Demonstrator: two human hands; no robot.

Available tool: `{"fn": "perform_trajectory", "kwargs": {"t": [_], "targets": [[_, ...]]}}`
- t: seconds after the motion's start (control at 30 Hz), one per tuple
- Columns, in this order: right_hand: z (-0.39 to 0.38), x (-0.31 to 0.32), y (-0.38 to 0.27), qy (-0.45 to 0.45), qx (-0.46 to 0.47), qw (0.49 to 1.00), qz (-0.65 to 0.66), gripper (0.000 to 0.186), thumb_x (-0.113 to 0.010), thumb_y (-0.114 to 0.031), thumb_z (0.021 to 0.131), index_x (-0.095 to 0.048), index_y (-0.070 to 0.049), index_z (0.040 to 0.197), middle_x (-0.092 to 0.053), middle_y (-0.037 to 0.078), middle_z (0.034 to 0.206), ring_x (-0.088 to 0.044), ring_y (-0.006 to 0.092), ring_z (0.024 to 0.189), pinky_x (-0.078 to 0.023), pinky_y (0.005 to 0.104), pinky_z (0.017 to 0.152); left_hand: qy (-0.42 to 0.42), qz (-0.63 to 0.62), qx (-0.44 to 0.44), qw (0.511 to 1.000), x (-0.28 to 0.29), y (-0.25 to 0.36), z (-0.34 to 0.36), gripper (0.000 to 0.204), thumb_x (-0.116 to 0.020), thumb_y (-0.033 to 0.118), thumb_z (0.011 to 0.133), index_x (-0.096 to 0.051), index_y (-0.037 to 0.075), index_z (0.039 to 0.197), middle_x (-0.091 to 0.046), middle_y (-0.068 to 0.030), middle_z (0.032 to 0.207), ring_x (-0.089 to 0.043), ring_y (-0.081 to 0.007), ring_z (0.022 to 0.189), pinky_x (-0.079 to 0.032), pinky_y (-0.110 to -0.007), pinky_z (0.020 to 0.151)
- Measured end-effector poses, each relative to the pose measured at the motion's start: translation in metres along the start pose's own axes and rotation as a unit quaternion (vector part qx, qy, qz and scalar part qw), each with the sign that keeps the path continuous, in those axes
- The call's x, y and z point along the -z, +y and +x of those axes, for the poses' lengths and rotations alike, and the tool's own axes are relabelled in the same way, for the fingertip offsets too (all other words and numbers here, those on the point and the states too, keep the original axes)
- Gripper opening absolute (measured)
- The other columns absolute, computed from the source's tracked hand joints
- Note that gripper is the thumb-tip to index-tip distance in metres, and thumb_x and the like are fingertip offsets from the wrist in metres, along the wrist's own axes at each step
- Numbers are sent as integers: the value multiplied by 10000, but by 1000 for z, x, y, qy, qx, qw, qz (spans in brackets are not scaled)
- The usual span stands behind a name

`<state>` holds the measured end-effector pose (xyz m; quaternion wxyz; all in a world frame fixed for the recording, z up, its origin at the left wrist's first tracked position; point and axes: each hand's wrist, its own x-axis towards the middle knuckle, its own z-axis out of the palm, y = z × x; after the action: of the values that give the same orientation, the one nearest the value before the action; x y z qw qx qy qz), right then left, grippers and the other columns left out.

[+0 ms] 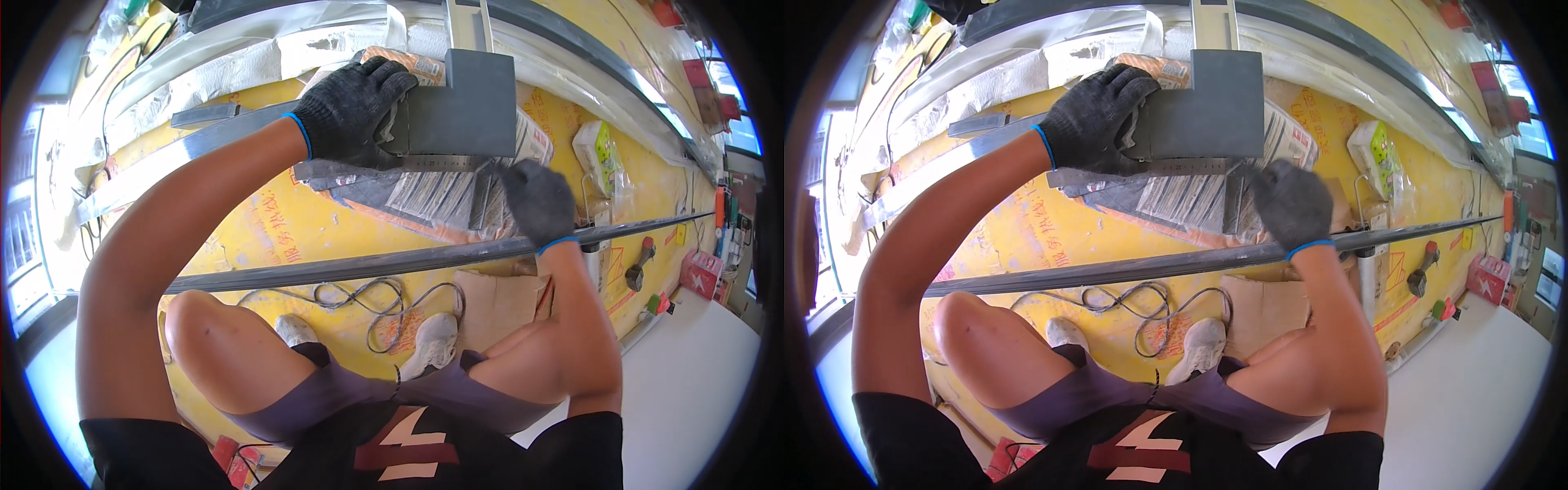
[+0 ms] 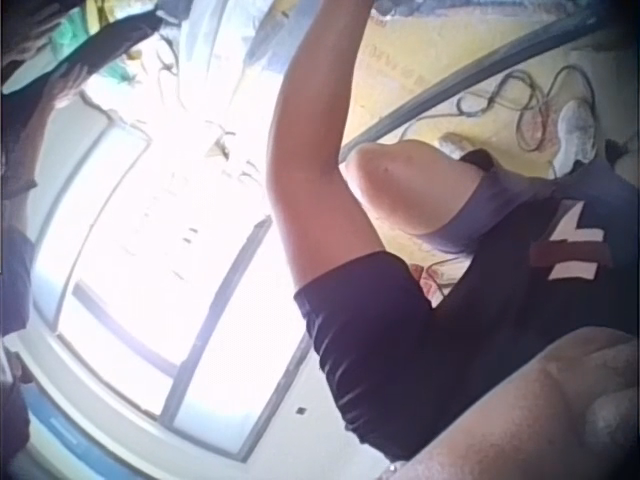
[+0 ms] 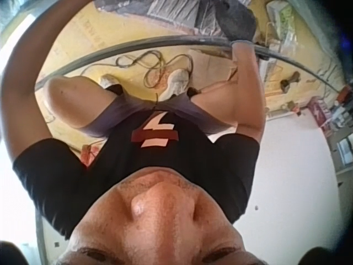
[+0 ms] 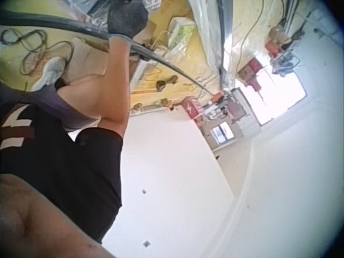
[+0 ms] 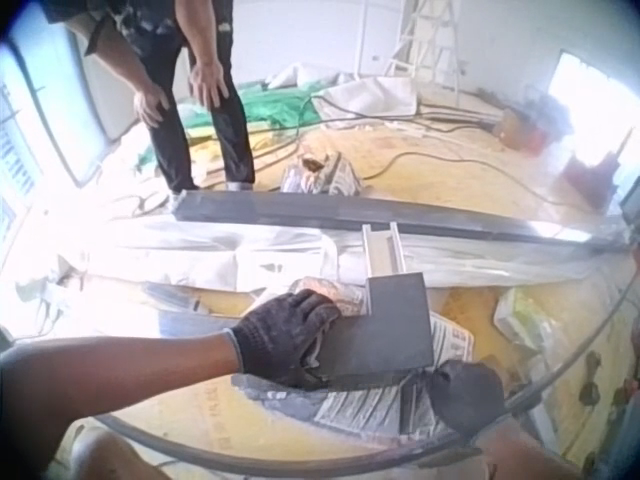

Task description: Measure, mark, and cut a tile panel using a square and an angle grinder.

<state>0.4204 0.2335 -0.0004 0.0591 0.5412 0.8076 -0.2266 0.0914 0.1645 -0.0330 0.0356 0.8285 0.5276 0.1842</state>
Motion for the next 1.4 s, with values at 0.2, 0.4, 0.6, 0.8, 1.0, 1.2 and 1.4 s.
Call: {"fn": "perform_trajectory", "kwargs": {"t": [0.2,0.4,0.6,0.8,1.0,1.2,1.4], "targets": [[55,30,-7,-44,54,990,118,501,-692,-369,905,-642,25,1211,-726,224,1081,-709,343,1015,-538,426,898,-14,3,8,1000,3,3,5,955,-909,488,657,-495,0,1367,-576,-242,1279,-569,-427,1197,-506,-492,1026],[98,29,-10,58,371,927,16,547,-729,-375,909,-614,26,1263,-714,193,1127,-675,236,1019,-514,348,935,-1,-18,5,1000,0,3,2,932,-917,447,643,-505,7,1353,-581,-243,1268,-569,-430,1198,-502,-486,1031],[133,5,-47,79,84,951,287,669,-759,-566,881,-691,52,1128,-751,175,993,-698,201,878,-558,352,821,-2,-22,-5,1000,-4,1,3,920,-921,424,643,-510,8,1354,-579,-237,1274,-570,-422,1206,-494,-487,1045],[134,3,-47,89,131,939,304,729,-780,-574,856,-676,100,1113,-750,195,936,-722,223,841,-576,358,812,26,-9,-14,1000,-8,-2,3,917,-922,421,636,-521,11,1352,-589,-224,1248,-581,-411,1188,-484,-480,1060],[133,6,-49,129,130,957,225,787,-824,-572,802,-655,107,1163,-752,230,990,-742,288,899,-584,385,843,-6,-15,13,1000,-8,-3,5,932,-924,420,606,-523,23,1347,-597,-209,1230,-589,-402,1177,-478,-478,1064],[130,13,-53,84,114,963,229,683,-844,-521,812,-662,74,1095,-756,208,989,-741,260,895,-591,380,821,95,1,6,995,-11,-4,4,928,-922,428,593,-513,17,1319,-562,-213,1237,-555,-426,1194,-459,-507,1076],[129,11,-54,29,135,927,350,688,-874,-480,801,-637,78,1126,-758,193,966,-733,217,873,-590,363,802,36,1,-1,999,-12,-6,4,932,-921,433,593,-506,11,1314,-555,-210,1238,-546,-424,1195,-454,-515,1072]]}}
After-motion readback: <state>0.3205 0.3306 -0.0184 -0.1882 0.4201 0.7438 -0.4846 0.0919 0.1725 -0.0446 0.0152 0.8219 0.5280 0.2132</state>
